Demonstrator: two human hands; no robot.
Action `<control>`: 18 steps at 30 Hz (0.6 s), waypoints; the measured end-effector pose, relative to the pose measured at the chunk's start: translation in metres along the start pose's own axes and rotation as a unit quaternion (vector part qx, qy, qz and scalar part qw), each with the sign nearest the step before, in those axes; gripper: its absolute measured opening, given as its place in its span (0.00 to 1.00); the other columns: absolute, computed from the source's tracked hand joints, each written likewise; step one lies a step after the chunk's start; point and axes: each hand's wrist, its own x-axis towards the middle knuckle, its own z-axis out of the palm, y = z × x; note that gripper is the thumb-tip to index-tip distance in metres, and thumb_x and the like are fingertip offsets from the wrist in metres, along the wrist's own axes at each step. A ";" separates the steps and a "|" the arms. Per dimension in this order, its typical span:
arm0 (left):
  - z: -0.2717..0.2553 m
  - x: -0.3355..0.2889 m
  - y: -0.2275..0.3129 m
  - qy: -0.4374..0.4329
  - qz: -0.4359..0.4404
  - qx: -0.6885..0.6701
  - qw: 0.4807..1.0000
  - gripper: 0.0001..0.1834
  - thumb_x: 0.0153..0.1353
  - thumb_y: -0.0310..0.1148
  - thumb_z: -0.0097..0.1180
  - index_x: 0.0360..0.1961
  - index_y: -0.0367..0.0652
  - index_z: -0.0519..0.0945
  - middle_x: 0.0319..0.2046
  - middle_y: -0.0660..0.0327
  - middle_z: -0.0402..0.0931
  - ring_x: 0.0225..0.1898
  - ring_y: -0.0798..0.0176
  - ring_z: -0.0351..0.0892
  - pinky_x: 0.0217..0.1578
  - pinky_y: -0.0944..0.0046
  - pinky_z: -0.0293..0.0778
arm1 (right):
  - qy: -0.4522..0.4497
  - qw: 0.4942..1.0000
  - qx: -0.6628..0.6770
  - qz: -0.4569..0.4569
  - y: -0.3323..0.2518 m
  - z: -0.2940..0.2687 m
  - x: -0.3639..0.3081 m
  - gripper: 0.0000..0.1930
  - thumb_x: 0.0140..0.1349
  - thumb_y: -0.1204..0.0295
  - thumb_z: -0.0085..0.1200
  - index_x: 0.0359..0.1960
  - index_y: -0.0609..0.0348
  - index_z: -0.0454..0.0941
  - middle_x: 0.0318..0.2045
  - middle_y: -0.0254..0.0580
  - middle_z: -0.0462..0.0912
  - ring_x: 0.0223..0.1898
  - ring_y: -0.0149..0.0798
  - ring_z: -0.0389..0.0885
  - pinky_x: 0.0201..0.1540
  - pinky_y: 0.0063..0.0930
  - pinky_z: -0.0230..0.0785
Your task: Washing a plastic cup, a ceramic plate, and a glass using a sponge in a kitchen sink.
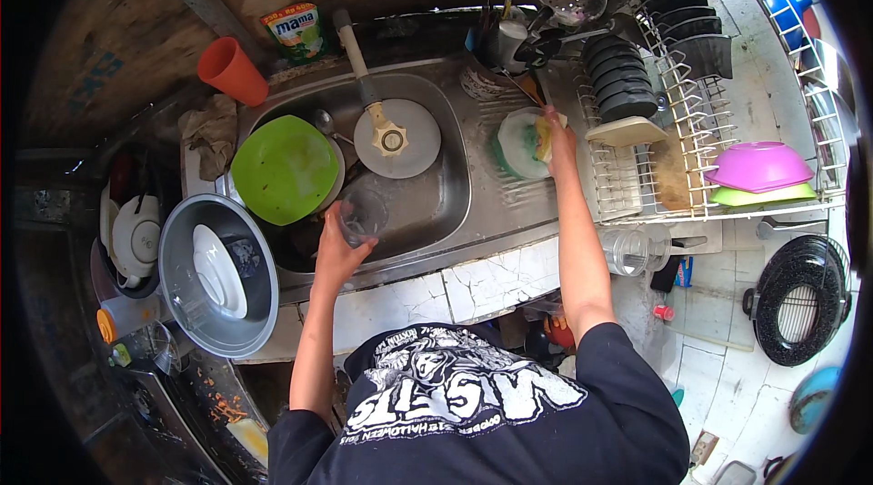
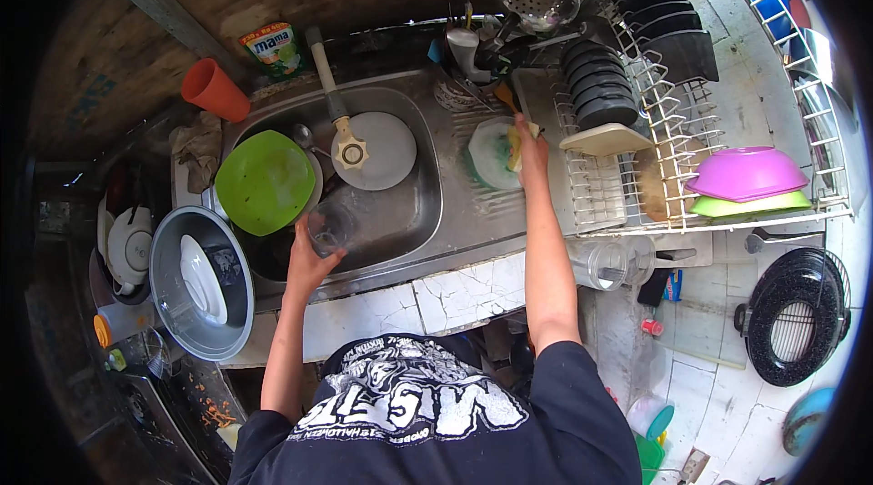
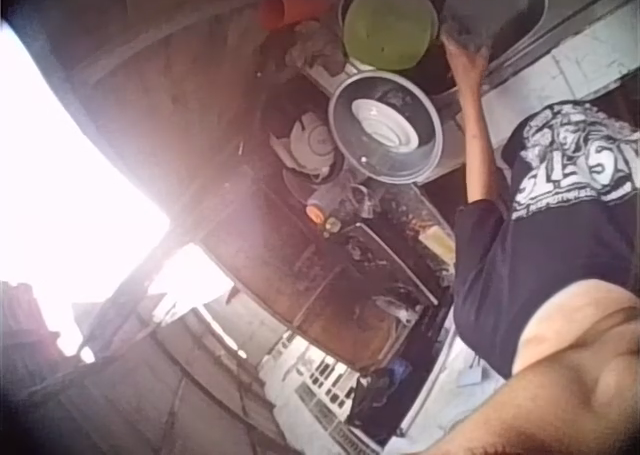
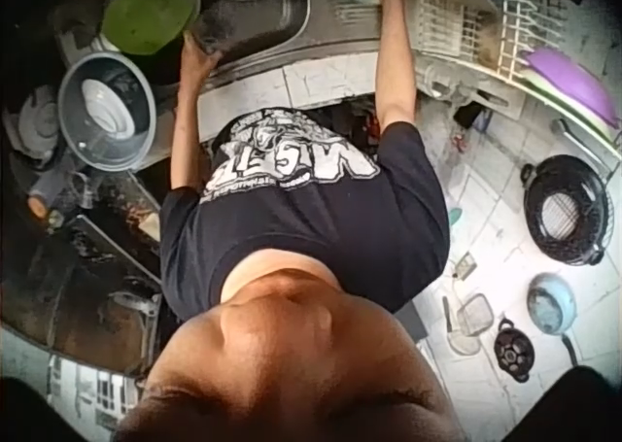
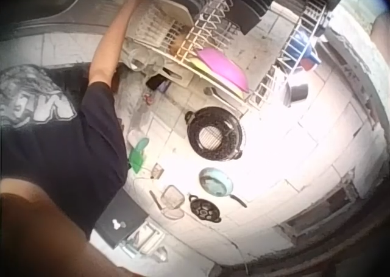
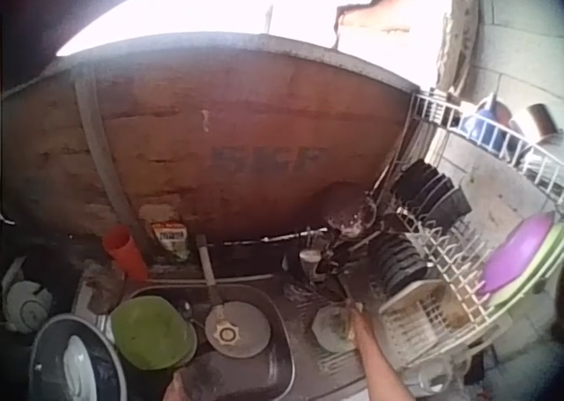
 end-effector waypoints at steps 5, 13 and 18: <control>0.007 -0.009 -0.003 -0.030 -0.012 0.017 0.999 0.47 0.41 0.30 0.71 0.61 0.32 0.58 0.55 0.43 0.68 0.58 0.45 0.69 0.57 0.56 0.66 | 0.050 0.998 0.024 0.027 -0.003 0.000 0.004 0.16 0.59 0.57 0.55 0.34 0.60 0.76 0.23 0.37 0.76 0.19 0.33 0.73 0.19 0.25 0.63; 0.014 -0.013 -0.001 -0.028 -0.003 0.029 0.999 0.49 0.40 0.32 0.72 0.62 0.32 0.57 0.55 0.44 0.70 0.57 0.45 0.71 0.57 0.55 0.66 | 0.116 0.992 -0.017 -0.045 0.006 0.009 0.011 0.14 0.58 0.60 0.54 0.27 0.60 0.74 0.21 0.39 0.74 0.17 0.35 0.72 0.14 0.27 0.61; 0.015 -0.015 -0.004 -0.031 0.004 0.030 0.999 0.47 0.41 0.31 0.71 0.61 0.31 0.59 0.55 0.43 0.68 0.58 0.46 0.69 0.57 0.56 0.66 | 0.073 0.994 -0.072 -0.040 -0.003 0.018 -0.002 0.14 0.59 0.60 0.52 0.29 0.61 0.74 0.21 0.40 0.74 0.17 0.36 0.72 0.13 0.30 0.61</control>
